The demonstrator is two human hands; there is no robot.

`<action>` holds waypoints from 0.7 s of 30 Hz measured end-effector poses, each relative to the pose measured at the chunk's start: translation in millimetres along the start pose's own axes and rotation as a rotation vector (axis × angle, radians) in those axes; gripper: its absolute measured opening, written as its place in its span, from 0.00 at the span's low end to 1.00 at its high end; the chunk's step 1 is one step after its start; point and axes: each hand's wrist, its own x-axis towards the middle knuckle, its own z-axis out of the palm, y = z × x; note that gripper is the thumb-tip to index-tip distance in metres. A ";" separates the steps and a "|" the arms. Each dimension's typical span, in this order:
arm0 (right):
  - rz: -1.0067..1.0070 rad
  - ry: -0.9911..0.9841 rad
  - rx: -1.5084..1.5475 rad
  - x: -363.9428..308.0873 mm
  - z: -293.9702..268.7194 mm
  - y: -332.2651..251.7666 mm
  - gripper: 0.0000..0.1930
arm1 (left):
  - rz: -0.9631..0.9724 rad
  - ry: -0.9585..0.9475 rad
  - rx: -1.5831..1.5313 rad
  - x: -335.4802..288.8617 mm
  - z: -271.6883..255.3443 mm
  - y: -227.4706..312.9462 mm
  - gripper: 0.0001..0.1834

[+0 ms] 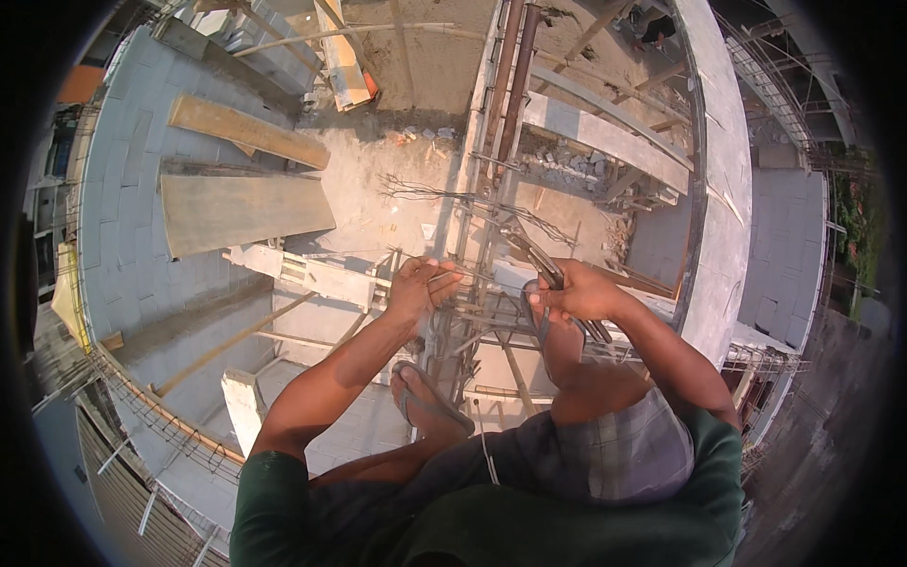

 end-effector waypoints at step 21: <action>0.253 0.330 -0.812 -120.4 -38.1 -21.2 0.14 | -0.091 -0.091 0.906 70.9 -95.7 8.7 0.15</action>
